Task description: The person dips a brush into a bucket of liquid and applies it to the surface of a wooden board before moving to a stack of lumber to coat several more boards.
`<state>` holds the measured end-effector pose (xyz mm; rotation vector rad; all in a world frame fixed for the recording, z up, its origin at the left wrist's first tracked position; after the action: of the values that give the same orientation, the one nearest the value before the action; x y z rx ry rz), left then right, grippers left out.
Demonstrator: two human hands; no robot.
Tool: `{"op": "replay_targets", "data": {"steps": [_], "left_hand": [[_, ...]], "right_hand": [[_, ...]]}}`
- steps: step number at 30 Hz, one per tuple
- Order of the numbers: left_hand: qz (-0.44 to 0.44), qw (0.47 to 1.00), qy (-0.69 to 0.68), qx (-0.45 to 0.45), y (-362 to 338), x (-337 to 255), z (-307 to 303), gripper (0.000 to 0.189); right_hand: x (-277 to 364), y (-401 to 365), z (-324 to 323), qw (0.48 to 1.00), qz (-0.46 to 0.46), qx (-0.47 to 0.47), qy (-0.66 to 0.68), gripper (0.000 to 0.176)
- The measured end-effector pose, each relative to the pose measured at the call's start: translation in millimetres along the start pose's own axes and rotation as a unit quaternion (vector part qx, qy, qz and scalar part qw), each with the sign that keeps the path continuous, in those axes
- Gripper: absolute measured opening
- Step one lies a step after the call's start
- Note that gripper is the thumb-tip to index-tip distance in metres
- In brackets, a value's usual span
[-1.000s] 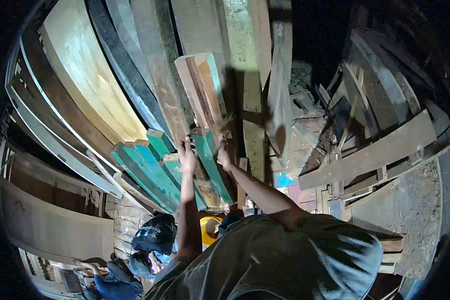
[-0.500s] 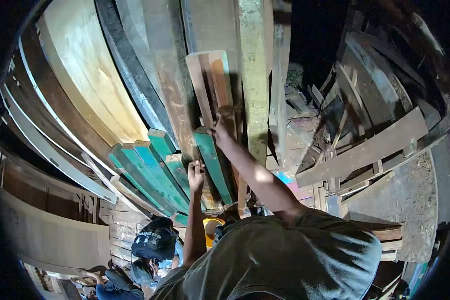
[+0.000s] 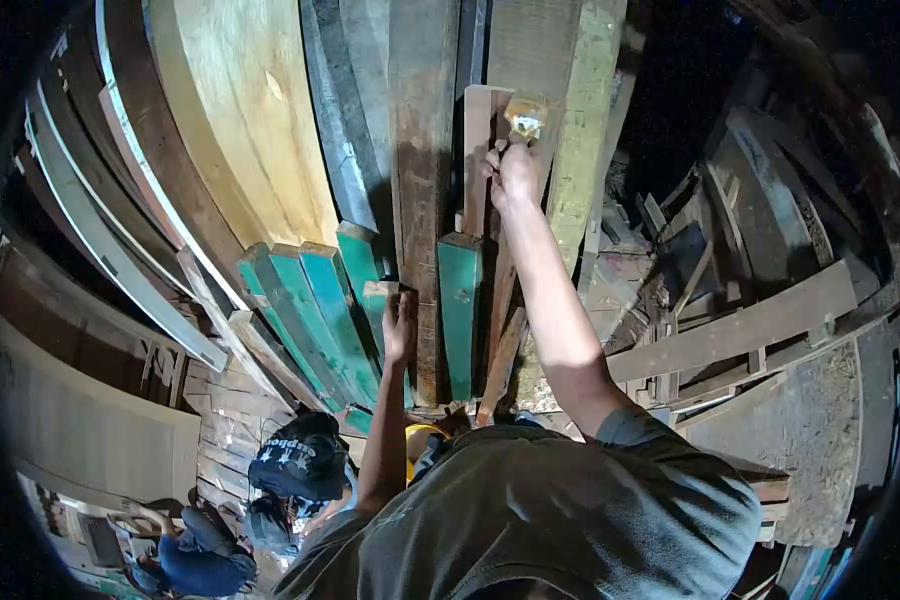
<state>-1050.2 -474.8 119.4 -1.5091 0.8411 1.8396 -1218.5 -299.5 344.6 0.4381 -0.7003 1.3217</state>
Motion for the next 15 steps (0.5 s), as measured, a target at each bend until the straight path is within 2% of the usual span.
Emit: {"op": "replay_targets", "data": {"steps": [3,4,5,7,8,9,11,13,15], "left_hand": [[0.017,0.997,0.075,-0.005,-2,3,-4,0.036],[0.010,0.998,0.059,0.032,2,23,-8,0.035],[0.006,0.998,0.054,0.032,3,37,-11,0.035],[0.001,0.998,0.043,0.043,5,55,-10,0.035],[-0.009,0.999,0.053,0.011,-8,24,-5,0.034],[-0.020,0.998,0.059,0.023,-8,30,-5,0.033],[-0.036,0.996,0.069,0.045,-6,44,-11,0.033],[-0.039,0.996,0.054,0.055,-2,60,-12,0.033],[-0.083,0.995,0.039,0.033,-5,68,-15,0.034]], "right_hand": [[-11,18,-8,1.000,0.010,0.017,0.016,0.008],[-20,25,-17,0.999,0.020,0.019,0.022,0.010],[-29,30,-24,0.999,0.029,0.020,0.028,0.014],[-51,27,-51,0.999,0.014,-0.040,-0.015,0.015],[-62,22,-64,0.998,0.017,-0.029,-0.044,0.010],[-73,14,-81,0.997,0.020,-0.020,-0.074,0.009],[-112,9,-120,0.989,0.074,-0.088,-0.091,0.012],[-140,-5,-155,0.982,0.087,-0.135,-0.099,0.022],[-166,-15,-188,0.974,0.109,-0.164,-0.115,0.023]]}}
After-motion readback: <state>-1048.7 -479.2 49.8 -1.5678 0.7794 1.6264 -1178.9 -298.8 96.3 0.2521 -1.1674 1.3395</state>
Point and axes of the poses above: each hand's wrist, its own y-axis towards the middle knuckle, its own z-axis out of the palm, x = y × z, the point moved 4 cm from there along y, towards the middle knuckle, and after that the axes turned 10 degrees about -x, right-handed, at the moved point
